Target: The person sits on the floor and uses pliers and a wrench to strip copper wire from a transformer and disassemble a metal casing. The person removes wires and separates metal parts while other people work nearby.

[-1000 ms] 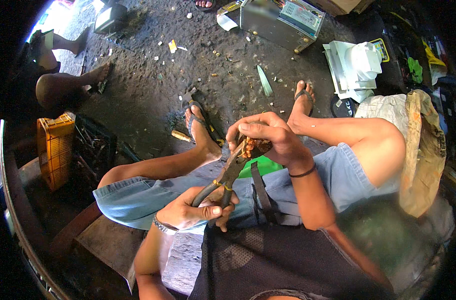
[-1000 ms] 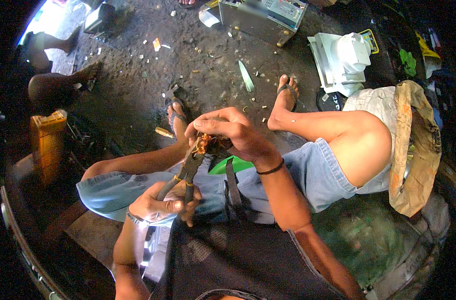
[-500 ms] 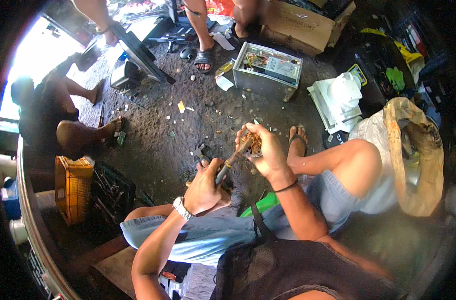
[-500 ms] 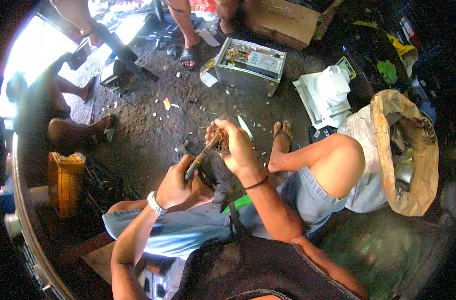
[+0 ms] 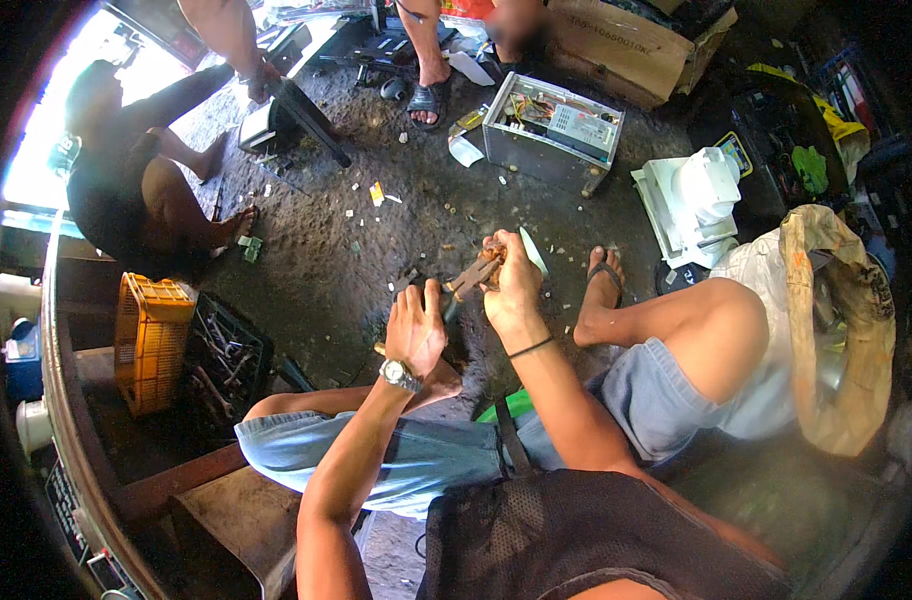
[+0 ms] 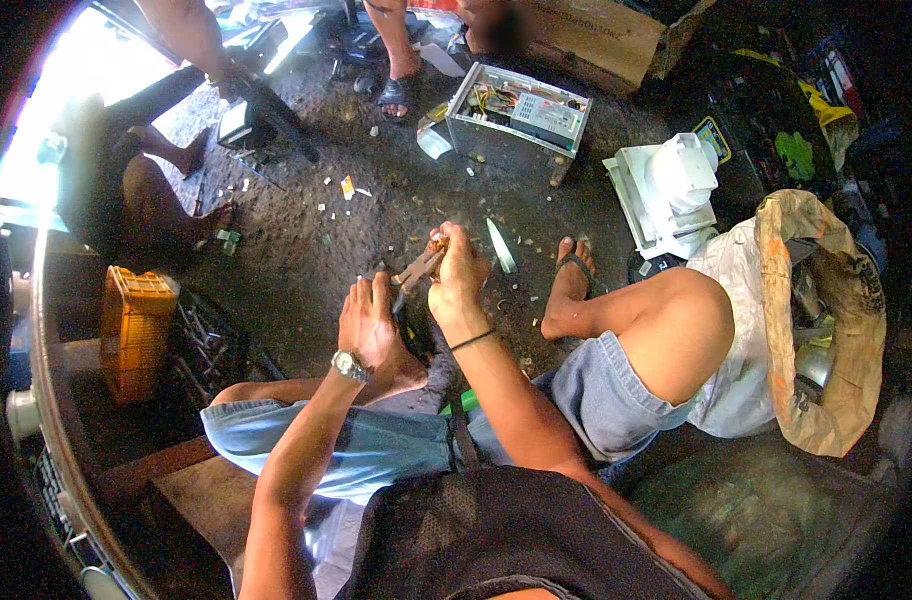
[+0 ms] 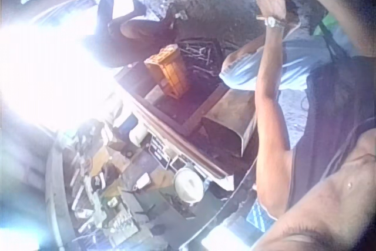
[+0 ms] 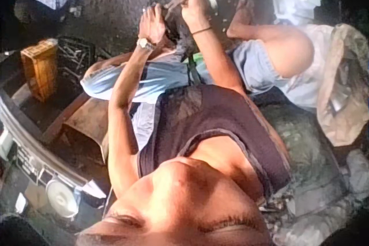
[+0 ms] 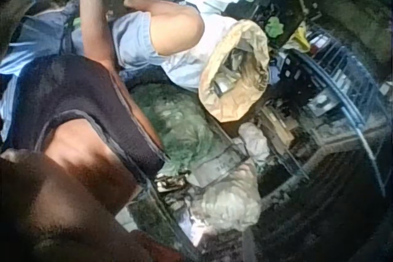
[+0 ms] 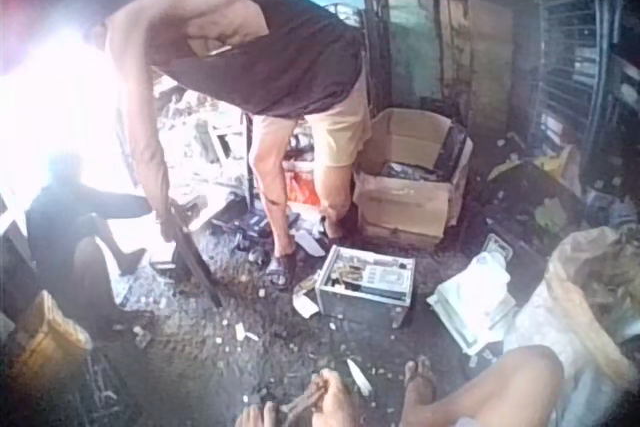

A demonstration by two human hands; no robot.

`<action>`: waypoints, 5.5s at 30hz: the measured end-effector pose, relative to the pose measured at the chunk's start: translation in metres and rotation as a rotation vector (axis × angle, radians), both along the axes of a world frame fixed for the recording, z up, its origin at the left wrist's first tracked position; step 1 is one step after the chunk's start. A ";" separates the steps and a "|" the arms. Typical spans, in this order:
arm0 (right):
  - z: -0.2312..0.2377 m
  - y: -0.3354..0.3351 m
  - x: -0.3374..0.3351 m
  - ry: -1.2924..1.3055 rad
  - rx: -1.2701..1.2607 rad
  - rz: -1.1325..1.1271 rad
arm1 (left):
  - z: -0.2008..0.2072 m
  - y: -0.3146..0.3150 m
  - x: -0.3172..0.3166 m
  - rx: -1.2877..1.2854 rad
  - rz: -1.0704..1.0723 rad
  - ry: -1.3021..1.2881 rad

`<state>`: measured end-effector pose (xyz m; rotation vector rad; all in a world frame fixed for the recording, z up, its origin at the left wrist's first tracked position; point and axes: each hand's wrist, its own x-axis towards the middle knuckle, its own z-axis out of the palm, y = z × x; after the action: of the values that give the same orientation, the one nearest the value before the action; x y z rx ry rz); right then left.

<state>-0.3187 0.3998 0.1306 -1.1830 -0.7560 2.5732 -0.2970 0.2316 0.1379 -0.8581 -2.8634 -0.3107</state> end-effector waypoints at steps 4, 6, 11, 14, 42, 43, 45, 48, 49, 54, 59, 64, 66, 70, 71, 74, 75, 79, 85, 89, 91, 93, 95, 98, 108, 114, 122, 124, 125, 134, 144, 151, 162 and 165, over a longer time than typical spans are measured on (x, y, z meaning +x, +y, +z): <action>0.004 -0.014 -0.030 -0.013 -0.043 0.003 | -0.007 -0.009 -0.019 -0.043 0.062 0.004; 0.007 -0.010 -0.037 0.061 -0.062 0.094 | -0.001 -0.012 -0.021 -0.007 0.058 0.009; 0.014 -0.001 -0.022 0.250 -0.054 0.183 | 0.025 -0.023 -0.009 0.076 -0.004 0.050; 0.014 -0.018 -0.025 0.104 -0.097 0.041 | 0.030 -0.034 -0.030 0.052 -0.084 0.081; -0.030 0.042 -0.025 0.845 -0.331 0.671 | 0.076 -0.001 0.039 1.670 -0.052 -2.047; -0.022 0.033 -0.023 0.810 -0.294 0.692 | 0.082 -0.007 0.041 1.742 -0.085 -2.028; -0.012 0.020 -0.023 0.738 -0.208 0.737 | 0.082 -0.021 0.044 1.765 -0.032 -1.967; -0.016 0.014 -0.011 0.772 -0.249 0.783 | 0.078 -0.029 0.055 1.765 0.014 -1.912; -0.012 0.011 -0.008 0.786 -0.278 0.782 | 0.077 -0.031 0.062 1.757 0.031 -1.899; 0.004 -0.002 -0.008 0.911 -0.370 0.538 | 0.091 -0.012 0.085 1.948 -0.081 -2.015; 0.049 0.005 -0.012 0.839 0.102 0.386 | 0.088 0.017 0.106 2.230 -0.204 -2.095; 0.078 0.000 -0.006 1.009 -0.022 0.208 | 0.083 0.029 0.111 2.252 -0.509 -2.204; 0.083 0.001 -0.002 1.029 0.014 0.145 | 0.083 0.033 0.111 2.271 -0.534 -2.243; 0.093 0.002 0.012 1.030 0.043 0.094 | 0.076 0.023 0.111 2.141 -0.678 -2.262; 0.093 0.003 0.012 1.058 0.083 0.122 | 0.076 0.022 0.109 2.140 -0.708 -2.261; 0.107 0.006 0.023 1.035 -0.083 0.139 | 0.077 0.019 0.107 2.107 -0.803 -2.228; 0.113 0.006 0.025 1.032 -0.132 0.127 | 0.079 0.020 0.106 2.099 -0.835 -2.202; 0.113 0.009 0.021 1.195 -0.146 0.130 | 0.081 0.024 0.107 2.147 -0.789 -2.132; 0.132 0.018 0.027 1.264 0.119 0.216 | 0.085 0.021 0.100 2.094 -0.943 -2.274; 0.126 0.014 0.025 1.294 0.083 0.295 | 0.105 0.017 0.101 2.067 -0.600 -2.143; 0.123 0.014 0.019 1.292 0.024 0.358 | 0.114 0.015 0.101 2.027 -0.411 -2.065; 0.128 0.014 0.016 1.187 -0.093 0.467 | 0.126 0.009 0.093 1.934 -0.222 -1.967; 0.132 0.027 0.019 0.885 -0.002 0.785 | 0.132 0.006 0.087 1.806 -0.147 -1.741; 0.123 0.033 0.018 0.712 -0.110 1.047 | 0.143 -0.006 0.084 1.623 0.077 -1.619; 0.122 -0.005 0.021 0.590 -0.123 0.940 | 0.134 -0.049 0.067 1.049 -0.038 -1.521; 0.105 -0.017 0.022 0.586 -0.088 0.619 | 0.136 -0.037 0.051 0.740 -0.042 -1.027; 0.036 -0.041 -0.001 0.055 -0.540 0.035 | 0.102 -0.013 0.037 0.478 0.138 -0.258; -0.003 -0.017 0.004 0.126 -0.770 -0.016 | 0.110 -0.043 0.062 0.575 0.212 -0.296; -0.012 0.001 0.006 0.199 -0.954 -0.037 | 0.123 -0.054 0.076 0.660 0.274 -0.197; -0.111 0.203 -0.020 0.218 -0.229 -0.172 | 0.131 -0.178 0.189 0.971 1.163 0.378; -0.099 0.180 0.001 0.206 -0.288 0.054 | -0.115 -0.207 0.286 1.581 1.864 -0.804; -0.074 0.124 0.006 0.049 -0.269 0.104 | -0.143 -0.246 0.325 1.597 1.737 -1.211; 0.027 0.035 0.005 0.283 -0.354 0.273 | 0.099 -0.201 0.261 0.835 1.207 -0.604; 0.031 0.041 0.014 0.465 -0.234 0.403 | 0.185 -0.151 0.196 1.225 0.971 -0.471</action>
<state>-0.3049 0.4413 0.1617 -0.4630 -0.6474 3.1652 -0.1009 0.0804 0.3233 0.8415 -2.2341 -1.8938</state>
